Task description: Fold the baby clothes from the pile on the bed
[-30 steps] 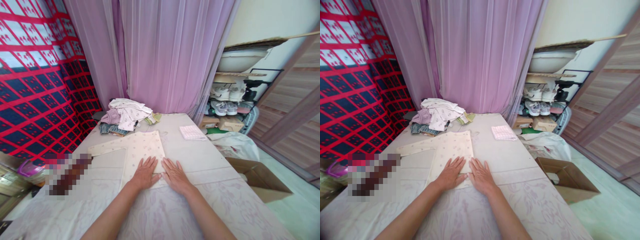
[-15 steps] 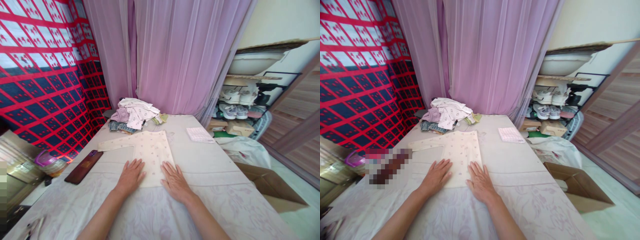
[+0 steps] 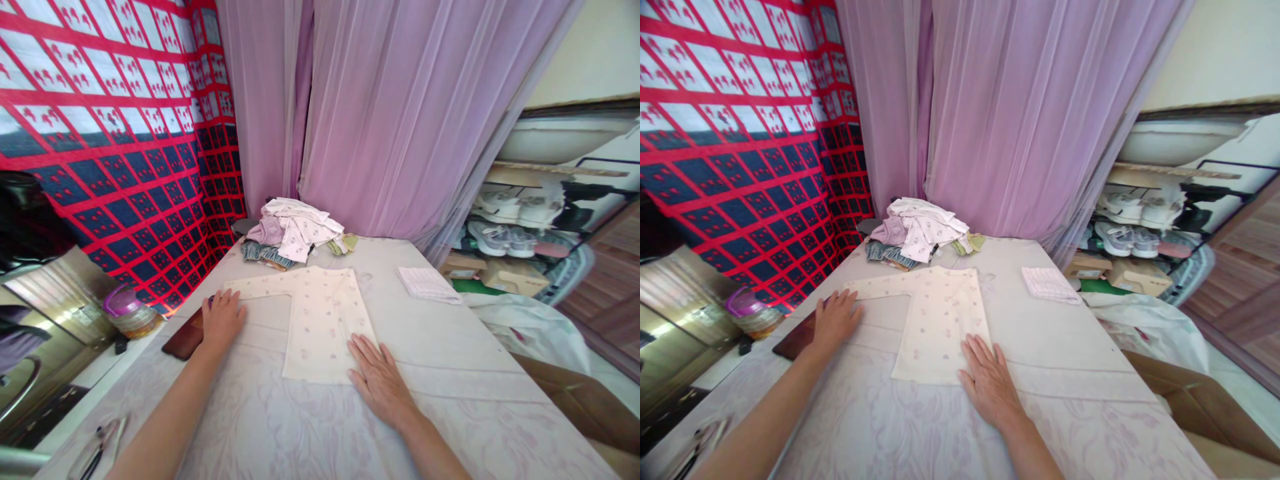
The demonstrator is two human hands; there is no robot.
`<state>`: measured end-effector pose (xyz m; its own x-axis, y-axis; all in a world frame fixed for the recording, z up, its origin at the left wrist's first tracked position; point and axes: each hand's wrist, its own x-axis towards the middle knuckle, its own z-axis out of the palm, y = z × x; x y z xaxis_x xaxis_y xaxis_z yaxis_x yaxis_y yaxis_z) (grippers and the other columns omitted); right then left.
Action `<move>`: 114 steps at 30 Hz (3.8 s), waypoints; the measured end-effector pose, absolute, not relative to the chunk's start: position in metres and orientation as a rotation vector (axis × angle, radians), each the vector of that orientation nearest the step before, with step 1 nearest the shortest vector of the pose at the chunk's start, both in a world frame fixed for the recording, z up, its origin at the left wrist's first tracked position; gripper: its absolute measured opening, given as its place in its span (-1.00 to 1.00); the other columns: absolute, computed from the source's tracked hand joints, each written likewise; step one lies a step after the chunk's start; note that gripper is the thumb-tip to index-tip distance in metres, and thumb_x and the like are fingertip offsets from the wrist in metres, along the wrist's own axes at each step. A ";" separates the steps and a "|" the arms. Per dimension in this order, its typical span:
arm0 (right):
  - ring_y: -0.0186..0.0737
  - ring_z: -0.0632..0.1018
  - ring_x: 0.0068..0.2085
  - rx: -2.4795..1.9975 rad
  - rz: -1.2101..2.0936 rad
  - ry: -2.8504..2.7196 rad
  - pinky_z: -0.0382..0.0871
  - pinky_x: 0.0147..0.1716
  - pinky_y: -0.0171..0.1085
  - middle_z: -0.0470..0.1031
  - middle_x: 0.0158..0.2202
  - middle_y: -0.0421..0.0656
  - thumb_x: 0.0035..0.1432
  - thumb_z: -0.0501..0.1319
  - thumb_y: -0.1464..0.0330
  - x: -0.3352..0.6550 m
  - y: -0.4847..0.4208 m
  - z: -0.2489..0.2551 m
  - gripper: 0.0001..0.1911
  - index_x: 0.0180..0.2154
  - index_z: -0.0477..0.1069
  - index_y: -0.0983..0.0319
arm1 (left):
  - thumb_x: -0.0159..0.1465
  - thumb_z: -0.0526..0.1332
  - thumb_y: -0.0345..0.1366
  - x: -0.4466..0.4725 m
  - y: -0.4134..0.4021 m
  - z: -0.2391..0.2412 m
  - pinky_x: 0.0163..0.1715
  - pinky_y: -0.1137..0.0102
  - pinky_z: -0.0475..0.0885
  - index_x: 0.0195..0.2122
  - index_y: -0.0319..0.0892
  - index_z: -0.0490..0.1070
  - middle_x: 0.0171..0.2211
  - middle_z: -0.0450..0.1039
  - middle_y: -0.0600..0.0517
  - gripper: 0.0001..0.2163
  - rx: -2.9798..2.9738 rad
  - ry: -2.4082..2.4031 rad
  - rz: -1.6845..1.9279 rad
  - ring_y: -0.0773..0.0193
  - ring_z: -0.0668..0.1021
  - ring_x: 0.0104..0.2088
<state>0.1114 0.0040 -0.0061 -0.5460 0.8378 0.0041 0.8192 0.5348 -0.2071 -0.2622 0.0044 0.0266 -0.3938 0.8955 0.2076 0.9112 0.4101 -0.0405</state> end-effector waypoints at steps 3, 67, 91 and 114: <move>-0.10 0.05 0.33 -1.451 0.252 -2.652 -0.16 0.27 0.10 0.03 0.33 -0.11 0.29 -0.08 0.14 0.111 0.004 -0.011 -0.43 0.28 0.07 0.15 | 0.33 -0.07 -0.10 -0.291 0.020 0.034 0.19 -0.07 -0.08 0.24 -0.27 0.17 0.22 0.23 -0.19 -0.48 -1.486 -2.599 -0.068 -0.12 0.16 0.26; -0.18 0.52 -0.02 -1.058 1.609 -1.437 0.49 -0.20 -0.22 0.34 0.16 -0.05 0.07 0.25 0.22 0.000 0.083 0.061 -0.40 0.16 0.21 0.08 | 0.16 0.20 -0.38 -0.160 0.097 0.097 -0.34 0.47 0.46 0.16 -0.13 0.23 -0.05 0.44 -0.07 -0.50 -2.168 -2.744 -1.818 0.34 0.56 -0.29; -0.34 0.56 -0.41 -1.651 0.795 -1.583 0.43 -0.41 -0.40 0.55 -0.34 -0.22 0.16 0.00 0.37 0.083 0.214 0.065 -0.65 -0.03 0.35 0.19 | 0.24 0.09 -0.21 -0.127 -0.014 0.053 -0.15 0.25 0.36 0.02 -0.16 0.25 -0.08 0.47 -0.14 -0.68 -2.013 -2.856 -0.022 0.04 0.53 -0.08; -0.13 0.50 -0.17 -1.596 0.460 -1.593 0.34 -0.14 -0.25 0.55 -0.20 -0.10 0.11 0.02 0.30 0.139 0.220 0.060 -0.61 -0.05 0.41 0.24 | 0.14 0.11 -0.30 -0.071 0.023 0.049 -0.25 0.37 0.37 0.03 -0.14 0.36 -0.27 0.56 -0.05 -0.61 -2.451 -2.764 -0.291 0.10 0.57 -0.19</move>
